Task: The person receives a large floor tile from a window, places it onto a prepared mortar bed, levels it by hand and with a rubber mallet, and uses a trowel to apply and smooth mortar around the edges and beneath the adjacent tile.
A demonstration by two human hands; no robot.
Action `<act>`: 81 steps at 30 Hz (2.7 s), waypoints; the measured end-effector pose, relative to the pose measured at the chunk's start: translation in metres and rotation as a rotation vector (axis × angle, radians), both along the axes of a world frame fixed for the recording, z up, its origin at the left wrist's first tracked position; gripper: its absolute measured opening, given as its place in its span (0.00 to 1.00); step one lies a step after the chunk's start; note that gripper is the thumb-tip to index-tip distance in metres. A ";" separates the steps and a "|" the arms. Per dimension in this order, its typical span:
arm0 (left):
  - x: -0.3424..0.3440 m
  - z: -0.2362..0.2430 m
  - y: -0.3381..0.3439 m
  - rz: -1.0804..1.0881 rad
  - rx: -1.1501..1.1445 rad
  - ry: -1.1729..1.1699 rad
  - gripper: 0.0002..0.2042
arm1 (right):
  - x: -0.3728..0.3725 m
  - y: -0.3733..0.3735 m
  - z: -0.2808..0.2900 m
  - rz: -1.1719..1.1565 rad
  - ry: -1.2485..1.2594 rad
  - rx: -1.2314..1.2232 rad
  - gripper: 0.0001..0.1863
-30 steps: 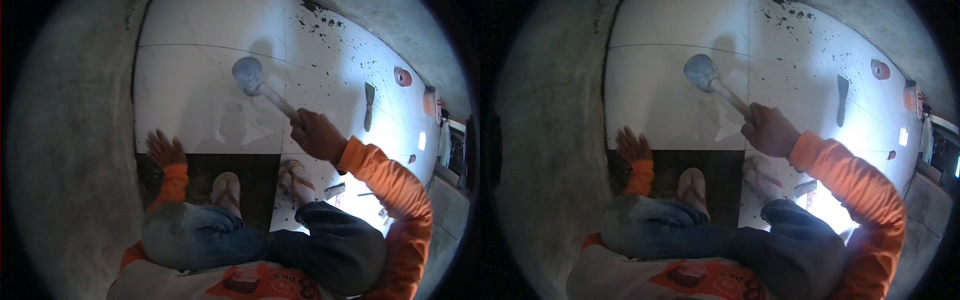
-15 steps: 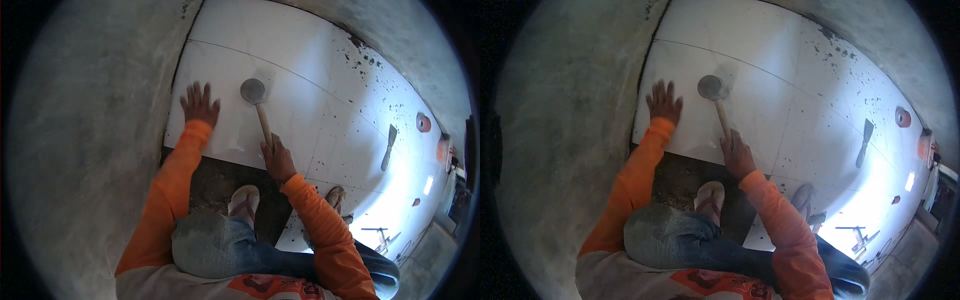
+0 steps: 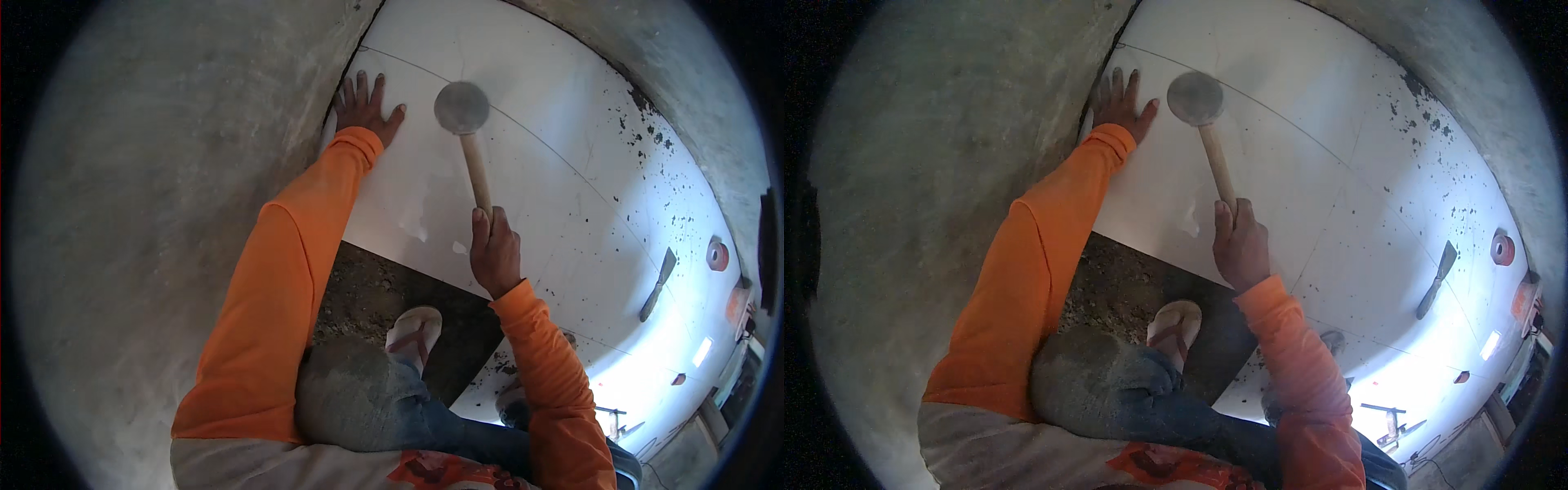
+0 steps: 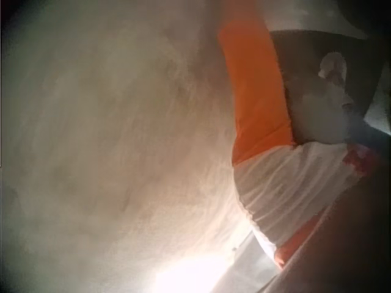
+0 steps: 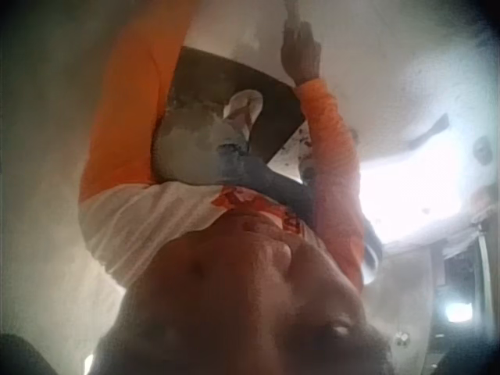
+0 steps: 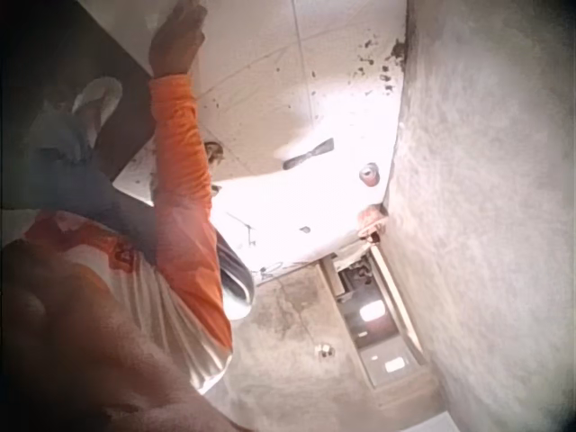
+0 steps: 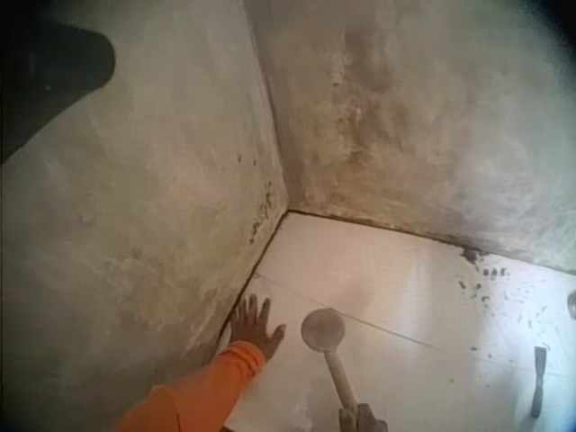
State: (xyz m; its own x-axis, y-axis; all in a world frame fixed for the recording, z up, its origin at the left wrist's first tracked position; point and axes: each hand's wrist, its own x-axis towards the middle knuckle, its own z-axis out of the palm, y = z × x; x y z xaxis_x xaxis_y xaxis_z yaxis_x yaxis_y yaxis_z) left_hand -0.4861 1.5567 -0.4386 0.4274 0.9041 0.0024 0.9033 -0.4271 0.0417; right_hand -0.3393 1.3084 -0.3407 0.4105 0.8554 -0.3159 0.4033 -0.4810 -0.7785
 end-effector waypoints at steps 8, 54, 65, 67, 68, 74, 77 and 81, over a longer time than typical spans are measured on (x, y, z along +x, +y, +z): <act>0.005 0.001 -0.001 0.001 0.005 -0.014 0.35 | 0.007 0.016 -0.014 0.037 -0.041 -0.016 0.17; 0.001 -0.010 0.015 -0.027 0.021 0.021 0.35 | 0.023 0.042 -0.010 0.030 0.006 -0.065 0.22; 0.004 -0.020 0.026 -0.086 0.145 -0.011 0.33 | 0.049 0.069 -0.011 0.150 -0.029 -0.254 0.26; 0.005 -0.016 0.026 -0.083 0.146 0.008 0.33 | 0.056 0.084 0.003 0.092 -0.041 -0.178 0.25; 0.005 -0.015 0.022 -0.065 0.141 0.038 0.33 | 0.059 0.089 0.006 0.051 -0.045 -0.107 0.25; 0.003 -0.013 0.026 -0.056 0.123 0.067 0.32 | 0.095 0.125 0.014 -0.111 -0.027 -0.025 0.28; 0.011 -0.018 0.027 -0.118 0.218 0.081 0.32 | 0.121 0.128 -0.025 -0.056 -0.096 -0.209 0.29; 0.003 -0.019 0.037 -0.047 0.158 0.090 0.31 | 0.111 0.145 0.017 -0.085 -0.019 -0.083 0.29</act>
State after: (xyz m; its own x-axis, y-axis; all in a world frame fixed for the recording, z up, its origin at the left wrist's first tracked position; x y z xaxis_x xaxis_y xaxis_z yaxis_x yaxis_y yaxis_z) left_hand -0.4830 1.5935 -0.4577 0.4744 0.8744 0.1021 0.8790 -0.4641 -0.1093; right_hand -0.2281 1.4532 -0.3235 0.4870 0.7886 -0.3755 0.3730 -0.5765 -0.7270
